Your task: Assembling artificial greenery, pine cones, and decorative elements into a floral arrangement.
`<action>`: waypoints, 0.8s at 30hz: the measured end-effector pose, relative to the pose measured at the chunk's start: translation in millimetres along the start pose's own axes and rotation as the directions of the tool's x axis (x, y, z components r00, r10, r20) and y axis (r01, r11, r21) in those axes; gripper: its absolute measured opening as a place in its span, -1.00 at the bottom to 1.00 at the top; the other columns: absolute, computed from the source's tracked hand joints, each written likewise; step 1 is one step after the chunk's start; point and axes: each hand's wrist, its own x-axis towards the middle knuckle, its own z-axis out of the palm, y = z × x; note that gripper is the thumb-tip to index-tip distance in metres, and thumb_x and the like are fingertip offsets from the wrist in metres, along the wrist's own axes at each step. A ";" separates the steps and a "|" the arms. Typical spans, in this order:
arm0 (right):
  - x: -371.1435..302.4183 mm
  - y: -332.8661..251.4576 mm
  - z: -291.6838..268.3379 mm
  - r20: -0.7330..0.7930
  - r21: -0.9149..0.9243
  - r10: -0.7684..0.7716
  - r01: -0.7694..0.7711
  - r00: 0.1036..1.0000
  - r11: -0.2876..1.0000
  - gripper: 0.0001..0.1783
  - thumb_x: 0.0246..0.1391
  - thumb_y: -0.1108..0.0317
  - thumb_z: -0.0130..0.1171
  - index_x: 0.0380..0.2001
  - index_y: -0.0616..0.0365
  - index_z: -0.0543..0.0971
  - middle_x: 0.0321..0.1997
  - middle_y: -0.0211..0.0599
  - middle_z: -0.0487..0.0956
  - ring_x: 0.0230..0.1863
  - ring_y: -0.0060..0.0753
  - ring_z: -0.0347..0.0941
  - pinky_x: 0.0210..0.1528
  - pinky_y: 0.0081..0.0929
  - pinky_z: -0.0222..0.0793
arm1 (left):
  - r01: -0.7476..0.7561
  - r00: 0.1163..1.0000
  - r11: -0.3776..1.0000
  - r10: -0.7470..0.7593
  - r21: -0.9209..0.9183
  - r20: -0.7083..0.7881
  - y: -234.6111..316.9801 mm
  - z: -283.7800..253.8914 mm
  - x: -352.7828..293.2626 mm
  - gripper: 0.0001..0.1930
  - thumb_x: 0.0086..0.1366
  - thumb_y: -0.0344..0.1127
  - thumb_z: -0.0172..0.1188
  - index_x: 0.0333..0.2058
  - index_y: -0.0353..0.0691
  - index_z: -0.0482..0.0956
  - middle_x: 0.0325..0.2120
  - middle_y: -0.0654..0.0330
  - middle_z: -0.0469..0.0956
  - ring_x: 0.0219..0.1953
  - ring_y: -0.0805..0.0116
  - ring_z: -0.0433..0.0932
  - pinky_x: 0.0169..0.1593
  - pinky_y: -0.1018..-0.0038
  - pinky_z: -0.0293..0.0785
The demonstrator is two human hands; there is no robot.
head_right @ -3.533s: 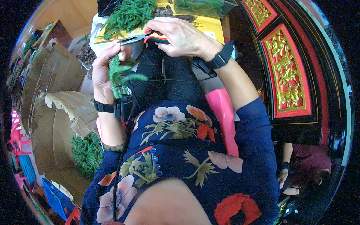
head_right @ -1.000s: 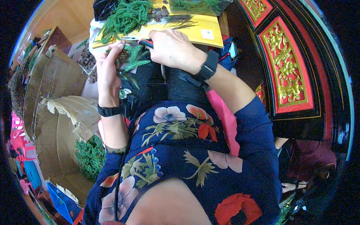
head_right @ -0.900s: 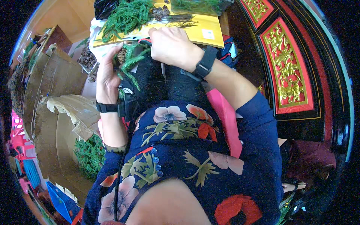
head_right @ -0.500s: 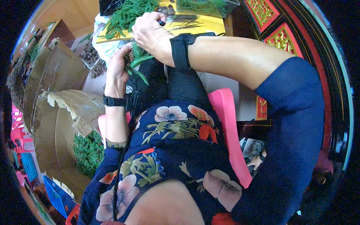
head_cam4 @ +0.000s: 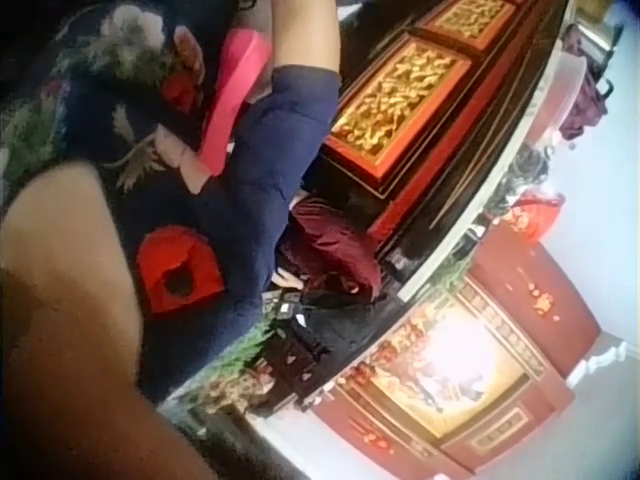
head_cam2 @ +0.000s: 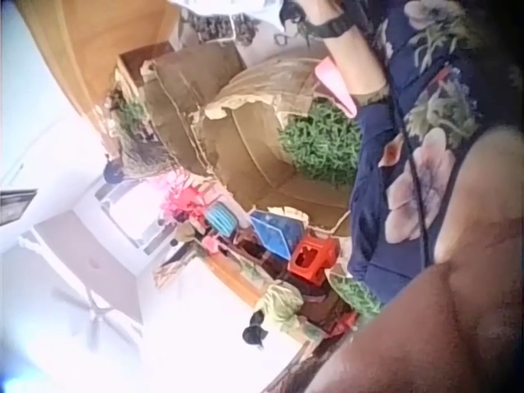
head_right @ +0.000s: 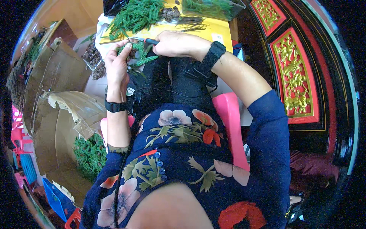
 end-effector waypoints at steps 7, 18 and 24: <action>-5.3 -10.8 -15.5 0.235 -0.033 0.215 -0.214 0.948 0.976 -0.64 -0.11 0.23 0.00 -0.26 0.26 0.47 -0.49 -0.16 0.48 -0.49 -0.29 0.37 -0.38 -0.45 0.28 | -0.037 0.999 0.998 0.036 0.056 0.021 0.9 1.3 -2.2 -0.88 0.17 -0.49 0.14 -0.30 -0.34 0.51 -0.48 0.27 0.53 -0.51 0.63 0.45 -0.44 0.72 0.37; 3.3 0.2 -5.3 0.197 -0.176 -0.002 0.038 0.980 0.984 -0.61 -0.06 0.24 -0.06 -0.32 0.39 0.49 -0.39 0.16 0.52 -0.32 0.00 0.46 -0.26 -0.23 0.32 | -0.040 0.998 0.995 0.044 0.095 -0.036 5.0 6.8 -7.4 -0.87 0.15 -0.52 0.14 -0.30 -0.38 0.50 -0.49 0.22 0.53 -0.50 0.56 0.49 -0.42 0.67 0.44; -1.8 -1.0 -5.2 0.208 -0.222 -0.016 0.063 0.978 0.973 -0.65 -0.06 0.28 -0.06 -0.33 0.38 0.49 -0.39 0.18 0.51 -0.30 0.05 0.46 -0.23 -0.19 0.32 | -0.025 0.999 0.988 0.028 0.153 -0.018 5.5 4.9 -6.6 -0.86 0.14 -0.51 0.15 -0.29 -0.37 0.51 -0.50 0.22 0.54 -0.51 0.57 0.48 -0.44 0.69 0.42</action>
